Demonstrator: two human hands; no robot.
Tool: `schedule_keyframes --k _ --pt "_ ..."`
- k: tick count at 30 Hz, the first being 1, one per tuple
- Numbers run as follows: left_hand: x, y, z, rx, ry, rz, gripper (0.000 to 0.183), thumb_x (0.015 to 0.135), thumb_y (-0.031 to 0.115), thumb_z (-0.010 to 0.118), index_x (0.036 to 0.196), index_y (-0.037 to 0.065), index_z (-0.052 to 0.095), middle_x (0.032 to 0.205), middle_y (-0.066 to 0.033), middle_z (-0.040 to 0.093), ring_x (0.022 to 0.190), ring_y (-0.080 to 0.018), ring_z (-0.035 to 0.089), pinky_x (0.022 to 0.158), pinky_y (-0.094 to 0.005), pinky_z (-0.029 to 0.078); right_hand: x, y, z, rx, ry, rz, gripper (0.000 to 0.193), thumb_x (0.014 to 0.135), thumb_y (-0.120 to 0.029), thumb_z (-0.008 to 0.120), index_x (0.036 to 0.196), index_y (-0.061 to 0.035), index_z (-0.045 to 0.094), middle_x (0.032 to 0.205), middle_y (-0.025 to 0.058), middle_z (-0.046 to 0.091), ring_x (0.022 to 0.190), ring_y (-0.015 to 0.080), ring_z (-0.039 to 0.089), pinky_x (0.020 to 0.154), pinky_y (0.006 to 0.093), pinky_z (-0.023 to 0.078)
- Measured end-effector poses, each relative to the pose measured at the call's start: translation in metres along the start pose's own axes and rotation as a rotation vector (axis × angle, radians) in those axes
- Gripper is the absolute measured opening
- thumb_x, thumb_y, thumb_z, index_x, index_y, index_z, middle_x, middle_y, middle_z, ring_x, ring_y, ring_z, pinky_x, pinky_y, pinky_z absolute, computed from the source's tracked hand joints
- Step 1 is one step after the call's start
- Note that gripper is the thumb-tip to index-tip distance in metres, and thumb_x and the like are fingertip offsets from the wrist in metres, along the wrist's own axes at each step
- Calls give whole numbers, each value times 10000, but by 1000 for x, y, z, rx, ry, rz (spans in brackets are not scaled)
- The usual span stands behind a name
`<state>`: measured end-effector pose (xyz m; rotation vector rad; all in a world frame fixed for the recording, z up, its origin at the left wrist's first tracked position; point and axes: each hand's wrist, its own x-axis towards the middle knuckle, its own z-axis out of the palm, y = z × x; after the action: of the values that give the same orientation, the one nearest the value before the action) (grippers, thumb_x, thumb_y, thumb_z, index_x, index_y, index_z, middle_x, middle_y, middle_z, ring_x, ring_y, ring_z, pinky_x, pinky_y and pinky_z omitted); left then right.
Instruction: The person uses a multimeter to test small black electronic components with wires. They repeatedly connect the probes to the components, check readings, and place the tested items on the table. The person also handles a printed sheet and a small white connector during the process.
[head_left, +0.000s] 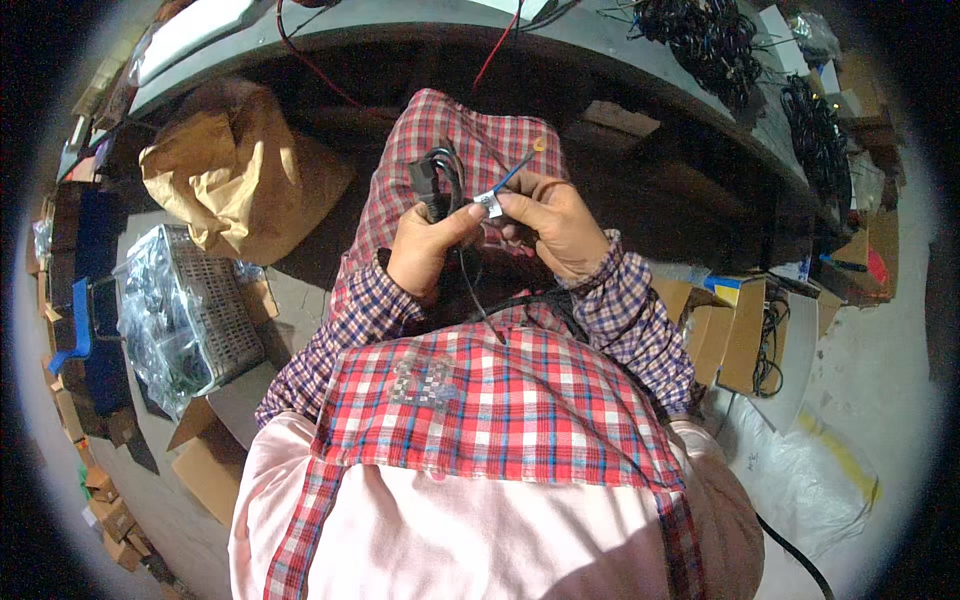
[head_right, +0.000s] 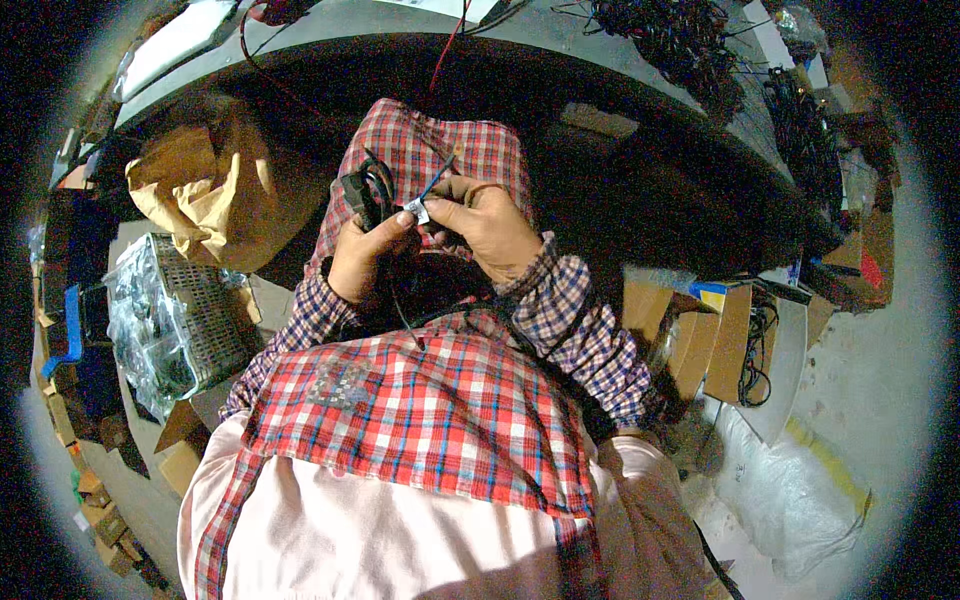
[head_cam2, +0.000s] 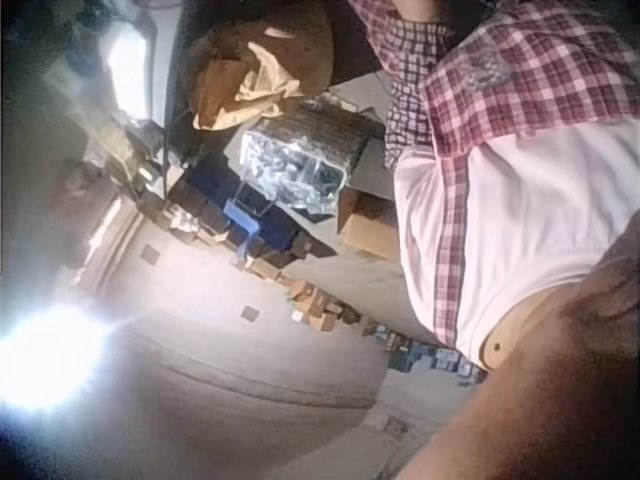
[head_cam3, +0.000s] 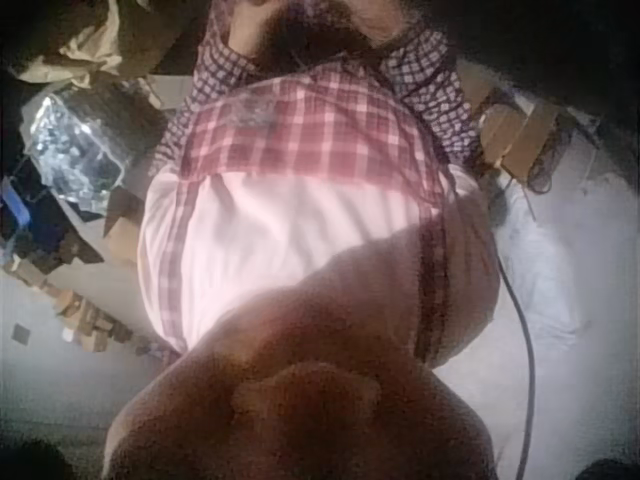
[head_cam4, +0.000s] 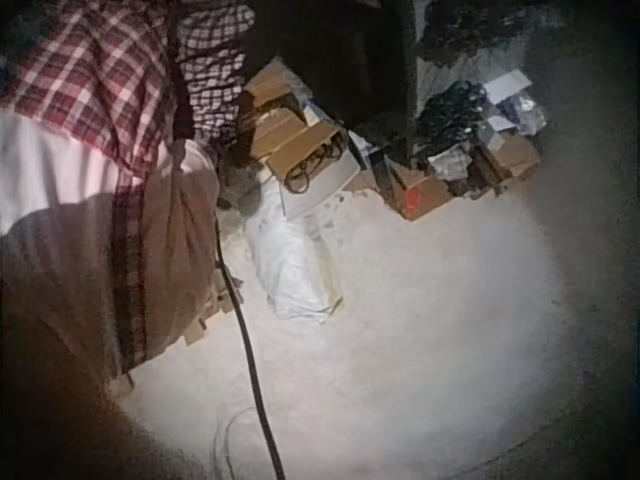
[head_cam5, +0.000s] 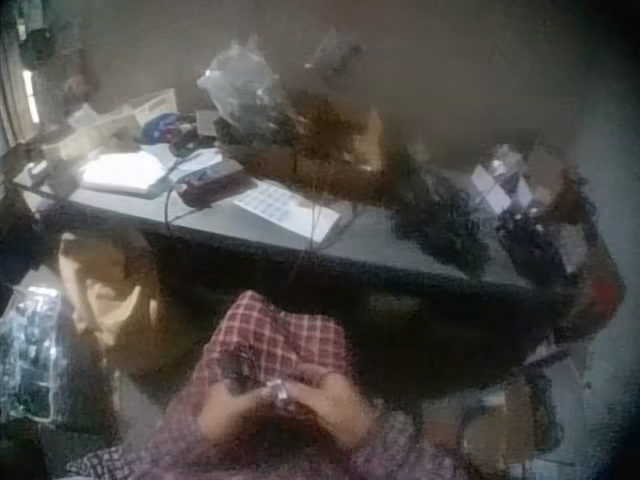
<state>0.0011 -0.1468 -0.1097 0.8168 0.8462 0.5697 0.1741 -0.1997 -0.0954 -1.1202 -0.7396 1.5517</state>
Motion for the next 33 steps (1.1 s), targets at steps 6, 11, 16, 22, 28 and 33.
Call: schedule_keyframes --k 6,11,16,22,28,33 --pt "4 -7 -3 12 8 25 170 814 194 717 803 52 624 673 25 558 592 -71 484 569 -226 373 2 -3 -8 101 -108 53 193 911 -175 596 939 15 619 842 80 651 746 132 617 637 230 495" --pt "6 -9 -8 7 -48 2 163 817 187 716 821 45 636 682 26 565 600 -70 486 568 -226 371 2 -10 -12 30 -151 83 182 892 -150 607 940 25 621 841 93 660 727 148 629 622 240 506" --pt "-1 2 0 48 -58 -14 177 815 195 723 843 37 650 711 19 588 632 -72 511 604 -228 405 5 -6 -21 167 -148 190 133 864 -107 612 920 13 630 829 111 674 698 160 643 561 247 523" --pt "1 -1 -6 164 -50 99 183 808 189 728 833 24 653 722 4 611 629 -78 538 592 -232 425 5 -3 -20 109 -129 148 107 854 -103 624 889 -2 632 820 92 670 687 144 642 553 231 525" --pt "5 2 -7 229 -19 -3 160 808 168 703 820 22 638 699 3 593 610 -84 531 568 -236 410 8 0 -27 -214 -80 -40 117 833 -80 650 917 -2 627 794 30 642 716 82 579 634 206 453" --pt "10 -5 -9 124 -104 -83 225 837 218 654 724 47 563 575 15 460 551 -117 481 559 -264 403 5 -5 -34 -290 -181 -78 119 848 -75 641 941 -3 622 831 11 637 787 69 574 704 212 460"
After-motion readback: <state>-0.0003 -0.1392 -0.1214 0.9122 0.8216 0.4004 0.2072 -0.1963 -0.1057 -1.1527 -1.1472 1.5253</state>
